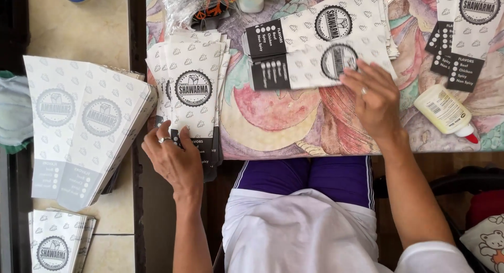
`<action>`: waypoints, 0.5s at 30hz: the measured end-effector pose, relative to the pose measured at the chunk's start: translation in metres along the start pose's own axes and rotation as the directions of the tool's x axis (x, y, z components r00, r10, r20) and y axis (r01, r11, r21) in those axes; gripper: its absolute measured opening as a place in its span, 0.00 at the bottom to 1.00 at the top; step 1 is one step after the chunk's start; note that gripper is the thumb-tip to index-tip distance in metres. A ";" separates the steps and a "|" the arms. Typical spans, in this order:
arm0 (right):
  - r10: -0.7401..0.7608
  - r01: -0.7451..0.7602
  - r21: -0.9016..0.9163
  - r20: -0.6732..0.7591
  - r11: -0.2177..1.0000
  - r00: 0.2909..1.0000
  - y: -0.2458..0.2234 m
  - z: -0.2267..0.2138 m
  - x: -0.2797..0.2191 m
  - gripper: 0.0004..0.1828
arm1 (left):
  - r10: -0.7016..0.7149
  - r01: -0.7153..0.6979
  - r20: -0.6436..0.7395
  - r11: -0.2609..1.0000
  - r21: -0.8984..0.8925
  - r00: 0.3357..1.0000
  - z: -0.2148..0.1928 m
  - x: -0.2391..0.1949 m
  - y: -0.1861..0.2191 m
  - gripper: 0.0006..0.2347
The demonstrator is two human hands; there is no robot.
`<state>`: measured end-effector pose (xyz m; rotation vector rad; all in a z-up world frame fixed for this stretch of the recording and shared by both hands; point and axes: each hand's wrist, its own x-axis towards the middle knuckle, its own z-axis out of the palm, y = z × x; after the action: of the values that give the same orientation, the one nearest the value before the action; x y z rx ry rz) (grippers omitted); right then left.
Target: The person applies glue from a bottle to the edges of printed shawarma paper sleeves and presses them together to assemble the packaging.
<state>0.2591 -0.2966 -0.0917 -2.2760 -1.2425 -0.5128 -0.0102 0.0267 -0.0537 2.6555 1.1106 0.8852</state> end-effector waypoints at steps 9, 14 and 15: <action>0.047 -0.051 0.044 0.075 0.998 0.996 -0.038 -0.054 -0.055 0.20 | 0.660 -0.547 0.018 0.638 -0.542 0.751 0.044 -0.026 0.113 0.07; 0.313 -0.301 -0.243 0.011 0.922 0.950 0.007 -0.108 -0.073 0.22 | 0.838 -0.655 0.095 0.485 -0.580 0.537 0.090 -0.043 0.121 0.13; 0.462 -0.380 -0.440 0.093 0.814 0.882 0.012 -0.122 -0.074 0.35 | 0.858 -0.678 0.099 0.463 -0.571 0.504 0.096 -0.044 0.121 0.12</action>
<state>0.2204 -0.4227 -0.0362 -2.9175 -0.7011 -0.4150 0.0930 -0.0808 -0.1133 2.6405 -0.5041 0.5446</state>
